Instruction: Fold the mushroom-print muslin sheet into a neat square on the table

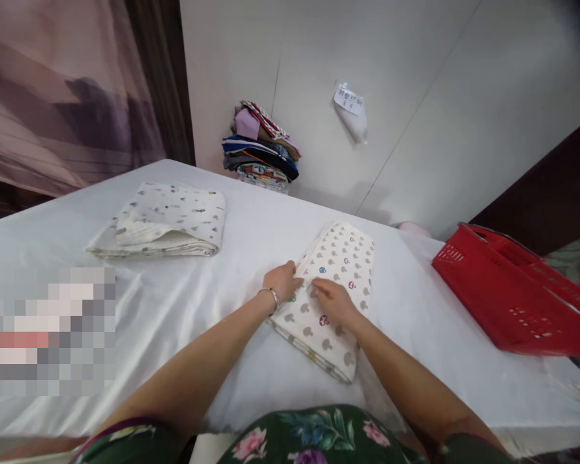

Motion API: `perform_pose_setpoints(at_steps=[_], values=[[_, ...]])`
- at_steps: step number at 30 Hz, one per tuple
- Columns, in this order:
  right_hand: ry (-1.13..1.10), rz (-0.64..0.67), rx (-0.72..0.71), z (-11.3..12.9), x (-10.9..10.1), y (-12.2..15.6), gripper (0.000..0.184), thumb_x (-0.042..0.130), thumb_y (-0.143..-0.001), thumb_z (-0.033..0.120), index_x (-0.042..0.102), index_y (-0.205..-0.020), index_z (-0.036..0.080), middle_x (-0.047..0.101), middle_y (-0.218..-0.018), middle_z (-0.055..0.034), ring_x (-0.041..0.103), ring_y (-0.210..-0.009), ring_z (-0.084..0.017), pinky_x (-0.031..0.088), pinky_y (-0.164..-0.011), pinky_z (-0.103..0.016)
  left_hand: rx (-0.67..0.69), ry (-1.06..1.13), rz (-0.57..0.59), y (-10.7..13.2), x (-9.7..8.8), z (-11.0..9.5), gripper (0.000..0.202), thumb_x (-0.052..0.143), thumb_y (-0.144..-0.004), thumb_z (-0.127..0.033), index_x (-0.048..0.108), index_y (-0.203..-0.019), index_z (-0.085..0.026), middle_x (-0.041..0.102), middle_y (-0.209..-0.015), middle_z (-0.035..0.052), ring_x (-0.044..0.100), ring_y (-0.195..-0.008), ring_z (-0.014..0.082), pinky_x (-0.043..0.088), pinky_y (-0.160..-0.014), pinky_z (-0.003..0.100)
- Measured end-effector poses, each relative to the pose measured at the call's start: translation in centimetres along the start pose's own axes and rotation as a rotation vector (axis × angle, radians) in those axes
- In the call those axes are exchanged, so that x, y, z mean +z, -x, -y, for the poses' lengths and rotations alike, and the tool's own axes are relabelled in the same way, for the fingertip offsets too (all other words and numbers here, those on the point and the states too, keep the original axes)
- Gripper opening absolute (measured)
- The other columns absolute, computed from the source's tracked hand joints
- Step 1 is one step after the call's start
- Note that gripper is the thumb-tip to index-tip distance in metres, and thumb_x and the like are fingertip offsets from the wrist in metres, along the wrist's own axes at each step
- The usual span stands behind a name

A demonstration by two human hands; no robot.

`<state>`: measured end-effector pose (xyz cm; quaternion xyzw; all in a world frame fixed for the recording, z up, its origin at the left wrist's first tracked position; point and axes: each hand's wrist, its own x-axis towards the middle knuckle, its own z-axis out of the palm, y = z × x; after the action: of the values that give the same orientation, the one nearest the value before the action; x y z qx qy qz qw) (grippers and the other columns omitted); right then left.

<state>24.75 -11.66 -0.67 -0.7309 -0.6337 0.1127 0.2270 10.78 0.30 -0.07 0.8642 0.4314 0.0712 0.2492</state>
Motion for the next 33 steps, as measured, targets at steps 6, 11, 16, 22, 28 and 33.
perform_pose_setpoints(at_steps=[6,11,16,22,28,33], values=[[0.131,-0.043,-0.038,-1.7,-1.7,-7.9,0.039,0.04,-0.08,0.009,0.065,-0.108,0.023,0.062,-0.115,-0.0032,0.054,-0.108,-0.018,0.039,-0.098,-0.034,0.051,-0.023,-0.021,0.5,0.3,-0.2,0.028,0.051,-0.079,-0.043,0.049,-0.099,-0.022,0.063,-0.102,0.0053,0.06,-0.09,0.0203,0.041,-0.072,0.03],[0.284,0.151,-0.154,-2.4,-2.1,-11.3,0.036,0.044,-0.078,0.006,0.066,-0.103,0.019,0.062,-0.112,-0.0046,0.052,-0.108,-0.018,0.037,-0.095,-0.029,0.055,-0.038,-0.014,0.6,0.7,0.2,0.029,0.048,-0.082,-0.045,0.052,-0.099,-0.022,0.057,-0.108,0.0055,0.059,-0.09,0.019,0.041,-0.071,0.03],[0.421,0.288,-0.192,-2.4,-2.7,-12.1,0.029,0.047,-0.078,0.012,0.066,-0.098,0.021,0.061,-0.107,-0.0055,0.051,-0.106,-0.019,0.04,-0.084,-0.027,0.082,-0.041,-0.041,0.4,0.9,0.4,0.028,0.046,-0.083,-0.045,0.055,-0.095,-0.021,0.054,-0.107,0.0056,0.058,-0.092,0.0192,0.041,-0.071,0.03],[0.492,0.336,-0.21,-2.3,-3.3,-12.5,0.02,0.051,-0.078,0.015,0.064,-0.092,0.02,0.058,-0.105,-0.0064,0.051,-0.103,-0.02,0.039,-0.075,-0.026,0.134,-0.067,-0.06,0.5,1.0,0.2,0.02,0.048,-0.084,-0.037,0.056,-0.092,-0.021,0.055,-0.106,0.0063,0.053,-0.098,0.0203,0.042,-0.073,0.03],[0.506,0.363,-0.269,-1.8,-3.5,-12.8,0.014,0.051,-0.077,0.013,0.061,-0.085,0.019,0.059,-0.103,-0.0049,0.05,-0.101,-0.018,0.038,-0.073,-0.025,0.23,-0.134,-0.09,0.8,0.8,-0.2,0.012,0.048,-0.083,-0.027,0.056,-0.088,-0.02,0.055,-0.102,0.0078,0.052,-0.096,0.0217,0.042,-0.074,0.034],[0.533,0.383,-0.288,-1.9,-3.7,-12.9,0.019,0.051,-0.08,0.014,0.06,-0.095,0.02,0.058,-0.104,-0.0053,0.049,-0.104,-0.019,0.037,-0.074,-0.025,0.284,-0.173,-0.116,0.8,0.8,-0.1,0.011,0.049,-0.083,-0.025,0.057,-0.088,-0.019,0.055,-0.1,0.0075,0.052,-0.095,0.0218,0.042,-0.074,0.034]])
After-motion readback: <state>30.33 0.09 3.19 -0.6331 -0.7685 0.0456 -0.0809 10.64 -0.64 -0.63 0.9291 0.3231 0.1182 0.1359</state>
